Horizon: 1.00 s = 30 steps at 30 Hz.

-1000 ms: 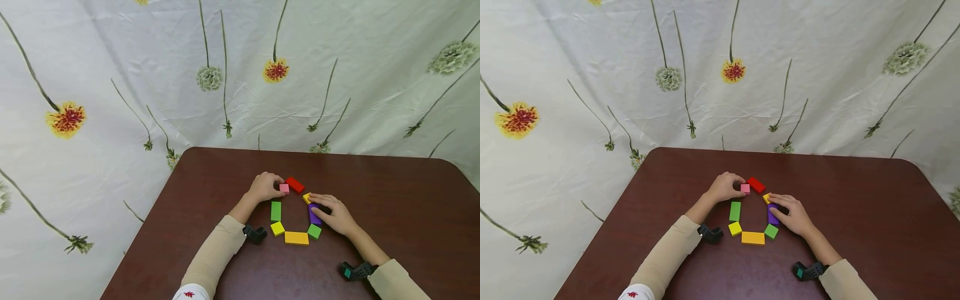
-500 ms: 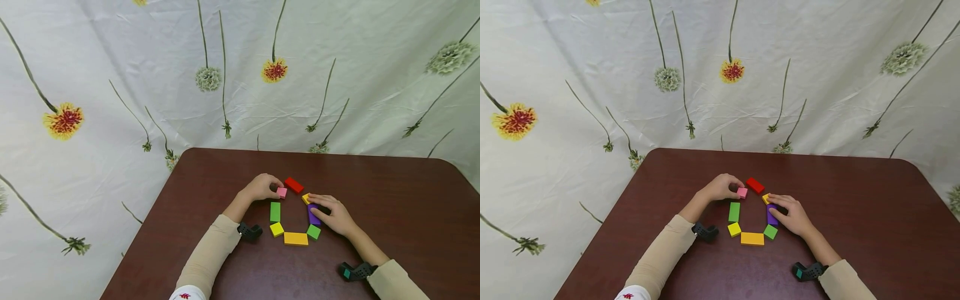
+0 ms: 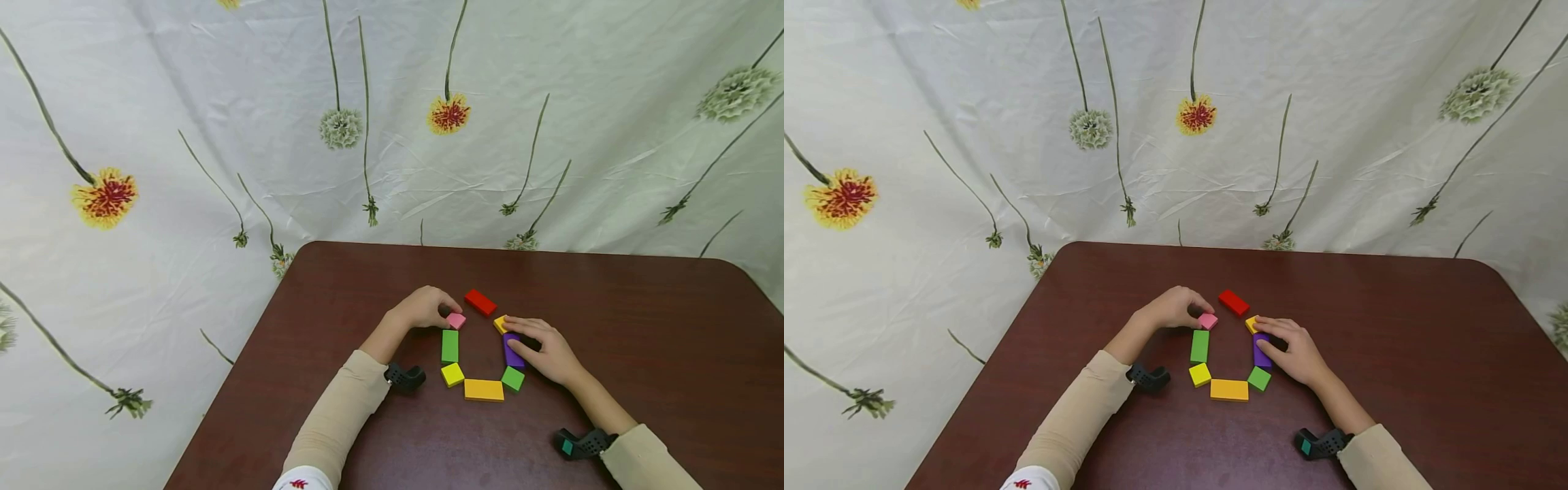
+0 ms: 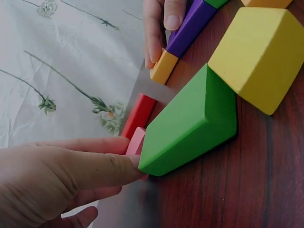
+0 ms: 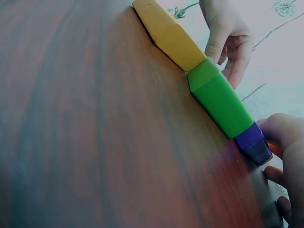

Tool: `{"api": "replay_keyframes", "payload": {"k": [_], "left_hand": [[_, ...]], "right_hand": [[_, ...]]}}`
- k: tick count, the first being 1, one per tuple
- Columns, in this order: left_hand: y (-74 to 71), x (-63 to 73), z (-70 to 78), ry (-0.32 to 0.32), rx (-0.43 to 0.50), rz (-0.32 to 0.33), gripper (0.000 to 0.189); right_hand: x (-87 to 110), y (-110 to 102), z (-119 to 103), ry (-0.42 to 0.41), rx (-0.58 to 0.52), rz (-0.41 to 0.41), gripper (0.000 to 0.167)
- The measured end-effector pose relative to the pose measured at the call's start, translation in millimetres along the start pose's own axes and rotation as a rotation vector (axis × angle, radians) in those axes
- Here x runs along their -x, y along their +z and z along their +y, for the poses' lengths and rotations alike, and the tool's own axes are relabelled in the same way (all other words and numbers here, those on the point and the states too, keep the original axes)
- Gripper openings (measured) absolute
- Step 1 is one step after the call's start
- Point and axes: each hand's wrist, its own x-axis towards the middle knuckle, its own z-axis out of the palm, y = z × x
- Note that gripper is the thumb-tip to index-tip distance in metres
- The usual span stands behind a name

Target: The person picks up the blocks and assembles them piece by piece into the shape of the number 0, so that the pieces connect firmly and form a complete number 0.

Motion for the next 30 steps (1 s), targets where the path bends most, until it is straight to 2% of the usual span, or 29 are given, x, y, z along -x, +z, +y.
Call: {"api": "replay_keyframes", "payload": {"k": [13,20,22,25,30], "left_hand": [[-0.5,4.9,1.0,0.007,0.006,-0.019,0.031],[-1.4,9.0,-0.5,0.021,0.068,-0.036,0.036],[-0.9,12.0,-1.0,0.018,0.071,-0.014,0.036],[2.5,18.6,-1.2,0.018,0.056,0.062,0.032],[18.8,33.2,-0.7,0.087,-0.01,0.2,0.028]], "right_hand": [[0.2,-0.1,0.8,-0.014,0.006,0.006,0.037],[0.3,-0.3,1.2,-0.007,0.004,0.003,0.037],[0.2,-0.4,1.3,-0.003,0.003,0.004,0.037],[-0.1,-0.7,1.2,-0.001,0.0,0.003,0.037],[0.3,-1.4,1.5,-0.003,0.008,0.001,0.037]]}}
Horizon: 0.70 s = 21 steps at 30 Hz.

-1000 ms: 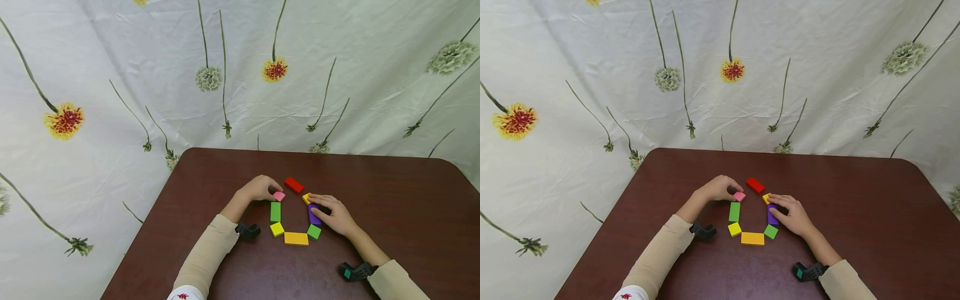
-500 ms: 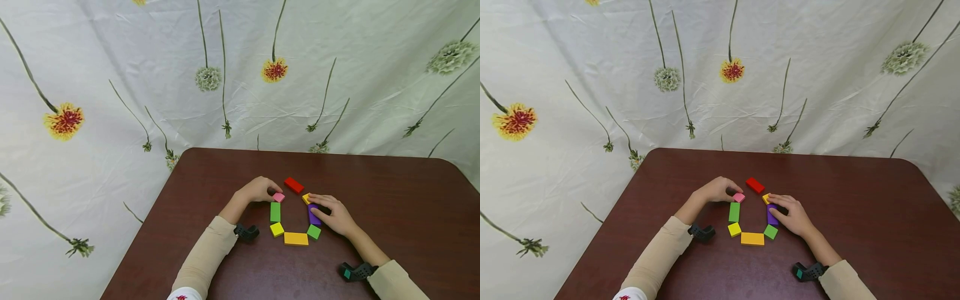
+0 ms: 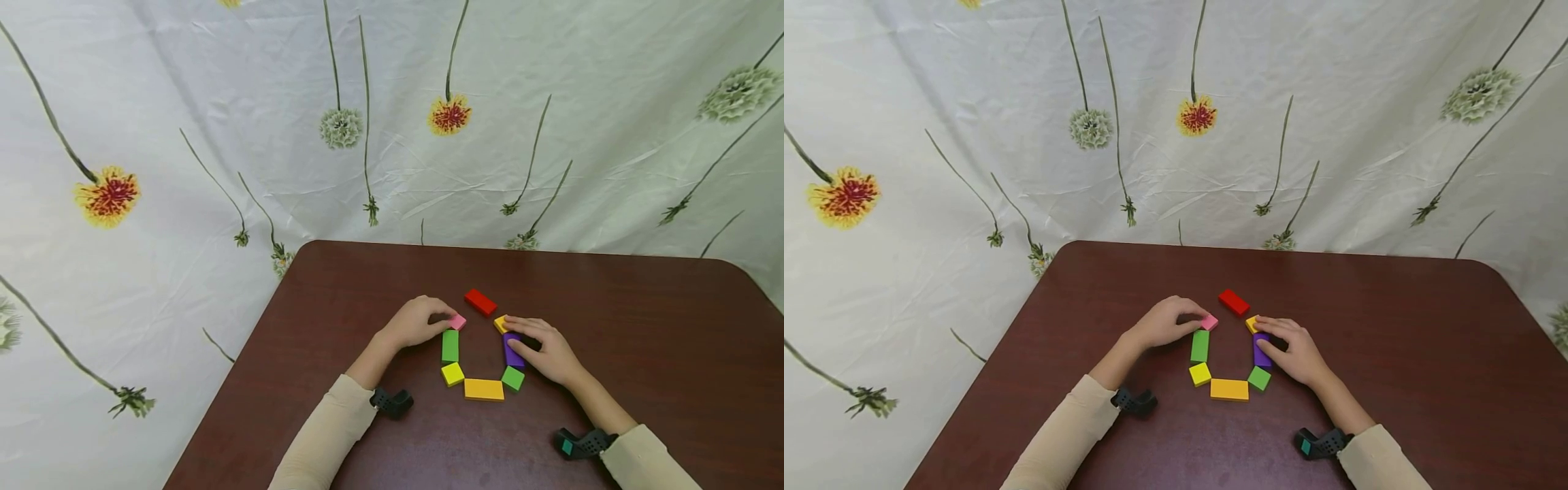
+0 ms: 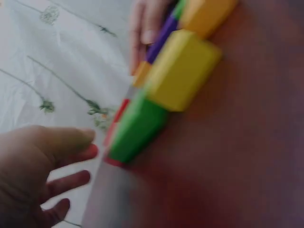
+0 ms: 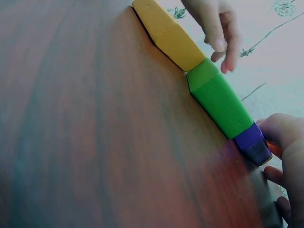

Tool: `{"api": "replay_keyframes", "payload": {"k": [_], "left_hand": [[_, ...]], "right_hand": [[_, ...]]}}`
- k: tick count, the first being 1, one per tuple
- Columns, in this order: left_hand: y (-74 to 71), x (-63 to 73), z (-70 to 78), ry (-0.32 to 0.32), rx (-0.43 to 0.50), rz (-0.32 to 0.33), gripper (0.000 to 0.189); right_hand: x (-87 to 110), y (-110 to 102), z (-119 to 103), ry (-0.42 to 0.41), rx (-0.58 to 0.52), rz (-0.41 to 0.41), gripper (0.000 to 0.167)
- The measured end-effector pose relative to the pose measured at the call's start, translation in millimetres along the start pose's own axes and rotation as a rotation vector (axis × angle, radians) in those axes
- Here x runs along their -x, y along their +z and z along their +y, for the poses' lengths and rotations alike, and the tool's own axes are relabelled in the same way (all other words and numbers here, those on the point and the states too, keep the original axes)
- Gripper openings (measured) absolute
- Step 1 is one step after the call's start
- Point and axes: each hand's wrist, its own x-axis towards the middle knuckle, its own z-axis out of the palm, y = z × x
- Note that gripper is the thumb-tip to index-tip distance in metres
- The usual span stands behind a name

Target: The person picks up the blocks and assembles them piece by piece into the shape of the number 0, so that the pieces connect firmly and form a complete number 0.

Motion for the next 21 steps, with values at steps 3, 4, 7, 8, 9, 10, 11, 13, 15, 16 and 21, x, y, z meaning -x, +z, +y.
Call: {"api": "replay_keyframes", "payload": {"k": [3,4,7,8,9,10,11,13,15,16,21], "left_hand": [[10.0,10.2,0.6,0.048,-0.028,0.056,0.031],[13.0,12.6,0.5,0.058,-0.029,0.073,0.031],[19.9,16.5,-0.4,0.075,-0.014,0.113,0.032],[21.2,16.8,-0.7,0.077,-0.01,0.12,0.032],[22.3,17.0,-0.9,0.077,-0.006,0.123,0.032],[23.1,17.0,-1.1,0.077,-0.002,0.122,0.033],[23.8,17.0,-1.4,0.075,-0.001,0.119,0.033],[24.2,17.0,-1.6,0.071,0.006,0.11,0.033],[24.6,17.1,-1.8,0.066,0.017,0.103,0.034],[24.7,17.2,-2.0,0.065,0.022,0.103,0.034],[26.6,18.1,-3.7,0.058,0.049,0.108,0.034]], "right_hand": [[-0.1,0.6,0.3,-0.008,0.005,0.005,0.037],[-0.2,0.8,0.5,-0.01,0.005,0.007,0.037],[-0.5,1.1,1.1,-0.017,0.007,0.011,0.037],[-0.4,1.0,1.4,-0.017,0.01,0.01,0.037],[-0.3,0.9,1.5,-0.016,0.012,0.009,0.037],[-0.2,0.8,1.6,-0.016,0.013,0.008,0.037],[-0.1,0.7,1.6,-0.016,0.013,0.008,0.037],[0.0,0.6,1.6,-0.015,0.012,0.007,0.037],[0.0,0.5,1.5,-0.014,0.009,0.008,0.037],[-0.2,0.5,1.3,-0.013,0.008,0.008,0.037],[-1.2,-0.4,0.4,-0.01,-0.002,0.006,0.037]]}}
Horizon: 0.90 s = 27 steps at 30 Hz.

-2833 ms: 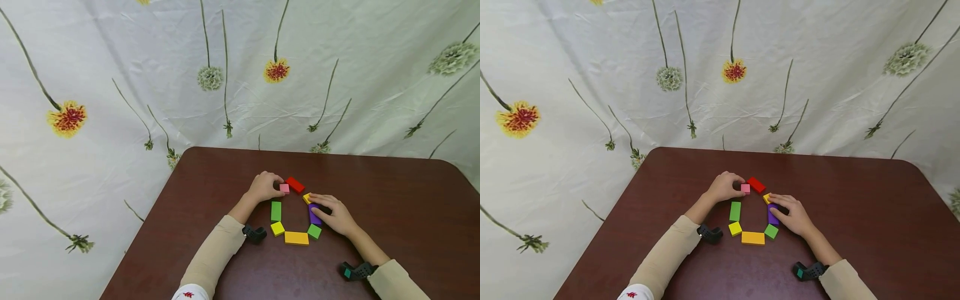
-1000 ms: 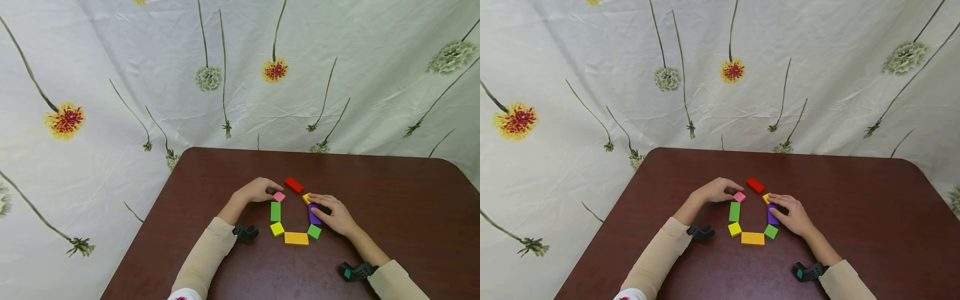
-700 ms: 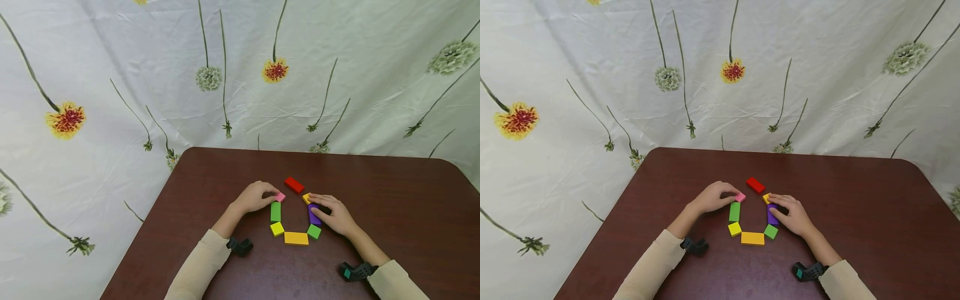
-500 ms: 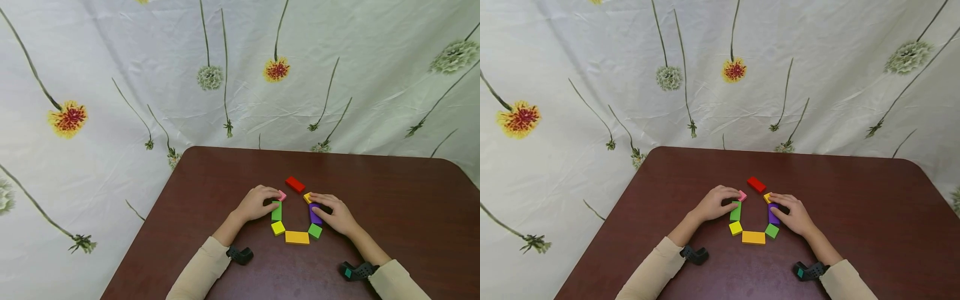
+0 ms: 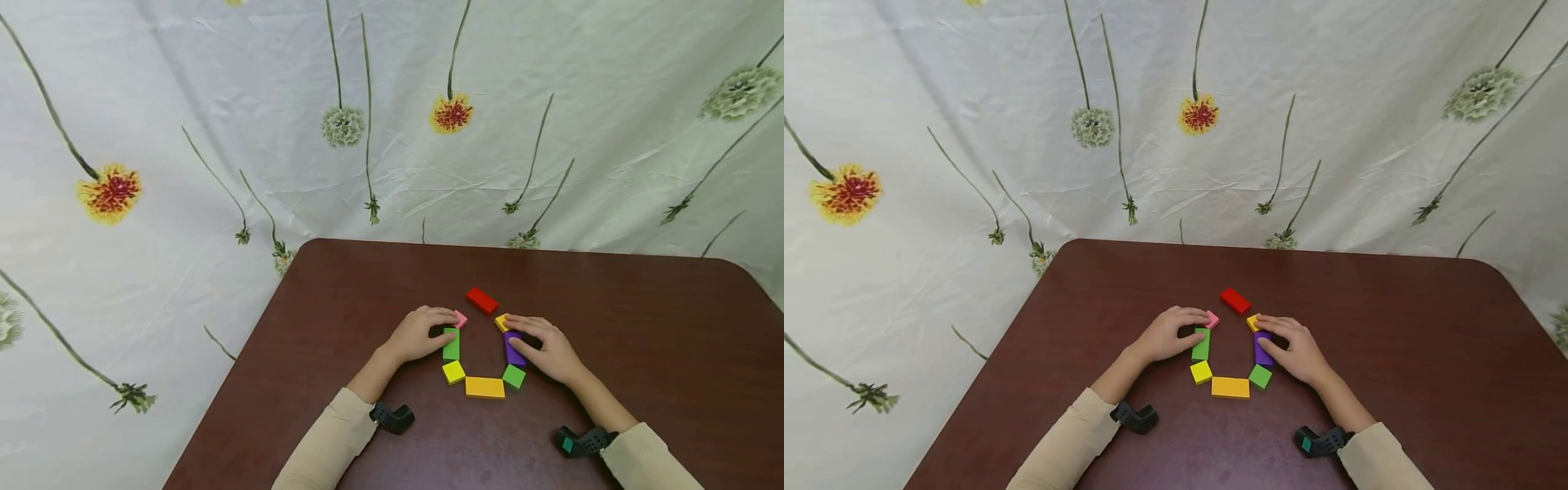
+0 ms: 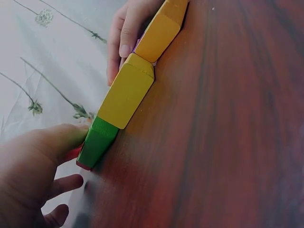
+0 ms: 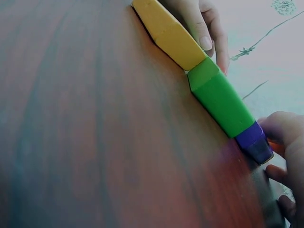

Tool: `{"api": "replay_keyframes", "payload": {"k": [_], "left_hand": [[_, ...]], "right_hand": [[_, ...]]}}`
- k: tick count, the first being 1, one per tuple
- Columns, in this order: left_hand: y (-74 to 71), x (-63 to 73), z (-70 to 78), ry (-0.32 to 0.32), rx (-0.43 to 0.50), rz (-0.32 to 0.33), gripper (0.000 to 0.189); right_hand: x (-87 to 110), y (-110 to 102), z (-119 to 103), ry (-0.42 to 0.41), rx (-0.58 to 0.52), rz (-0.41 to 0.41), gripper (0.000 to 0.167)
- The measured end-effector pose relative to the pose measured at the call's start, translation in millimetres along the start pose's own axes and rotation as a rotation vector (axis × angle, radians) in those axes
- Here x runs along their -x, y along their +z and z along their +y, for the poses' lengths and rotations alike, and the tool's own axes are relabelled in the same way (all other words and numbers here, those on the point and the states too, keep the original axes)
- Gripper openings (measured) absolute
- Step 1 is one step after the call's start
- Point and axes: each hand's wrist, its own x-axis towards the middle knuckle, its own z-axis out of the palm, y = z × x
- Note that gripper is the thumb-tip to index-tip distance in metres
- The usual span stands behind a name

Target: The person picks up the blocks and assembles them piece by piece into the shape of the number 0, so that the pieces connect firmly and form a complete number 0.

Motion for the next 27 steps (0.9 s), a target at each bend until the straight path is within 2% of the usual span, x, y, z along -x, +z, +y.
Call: {"api": "replay_keyframes", "payload": {"k": [4,8,17,21,27], "left_hand": [[1.9,1.6,-4.5,-0.002,0.054,0.03,0.033],[3.8,2.7,-8.0,0.014,0.089,0.063,0.032],[3.8,1.4,-4.5,-0.022,0.132,0.028,0.033],[3.0,1.8,-2.9,-0.029,0.13,0.019,0.033],[3.2,1.9,-3.0,-0.035,0.125,0.01,0.032]], "right_hand": [[-8.9,-7.3,-12.3,0.065,-0.072,0.001,0.035],[-27.3,-13.1,-18.8,0.141,-0.126,-0.009,0.035],[-70.3,2.2,-20.8,0.251,0.056,-0.087,0.043],[-81.0,11.3,-21.5,0.271,0.134,-0.102,0.045],[-88.6,18.9,-23.2,0.305,0.193,-0.1,0.045]]}}
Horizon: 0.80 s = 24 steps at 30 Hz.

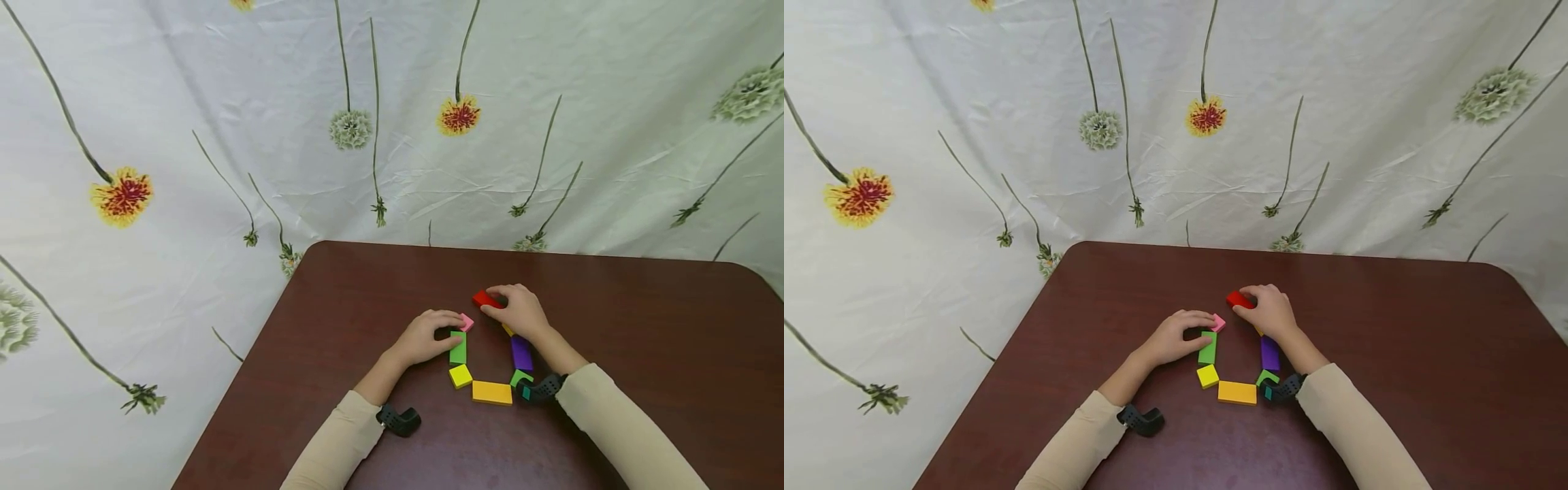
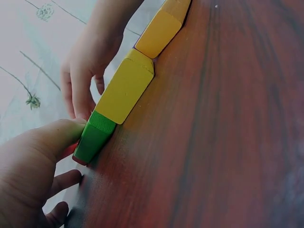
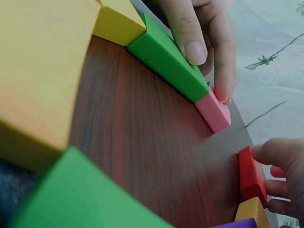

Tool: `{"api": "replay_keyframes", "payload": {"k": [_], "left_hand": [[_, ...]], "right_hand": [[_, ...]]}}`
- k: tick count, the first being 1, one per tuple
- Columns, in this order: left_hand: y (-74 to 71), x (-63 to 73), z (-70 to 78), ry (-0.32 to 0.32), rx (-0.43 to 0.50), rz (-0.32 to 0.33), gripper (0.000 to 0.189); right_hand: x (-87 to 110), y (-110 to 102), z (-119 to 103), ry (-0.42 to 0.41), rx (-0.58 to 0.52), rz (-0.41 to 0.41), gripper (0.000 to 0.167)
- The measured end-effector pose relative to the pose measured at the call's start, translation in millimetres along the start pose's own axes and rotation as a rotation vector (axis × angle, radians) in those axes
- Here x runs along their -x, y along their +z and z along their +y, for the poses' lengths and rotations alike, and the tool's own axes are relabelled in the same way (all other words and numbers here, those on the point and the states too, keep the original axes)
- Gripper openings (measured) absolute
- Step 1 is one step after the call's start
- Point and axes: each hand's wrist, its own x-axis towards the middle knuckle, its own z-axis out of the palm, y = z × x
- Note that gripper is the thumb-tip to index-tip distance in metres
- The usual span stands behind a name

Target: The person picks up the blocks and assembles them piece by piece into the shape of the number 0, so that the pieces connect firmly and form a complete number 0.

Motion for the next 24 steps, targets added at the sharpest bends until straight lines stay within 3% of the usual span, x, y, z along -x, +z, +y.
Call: {"api": "replay_keyframes", "payload": {"k": [7,15,24], "left_hand": [[-1.1,1.2,1.1,0.02,-0.001,0.008,0.032],[0.0,-0.2,0.4,0.018,-0.01,0.008,0.033],[-0.7,0.1,0.4,0.019,-0.005,0.008,0.033]], "right_hand": [[-2.6,3.0,-0.6,0.052,0.013,-0.006,0.038],[-1.4,-4.0,1.7,-0.03,-0.079,-0.025,0.035],[2.0,-6.4,7.5,-0.107,-0.092,-0.107,0.032]]}}
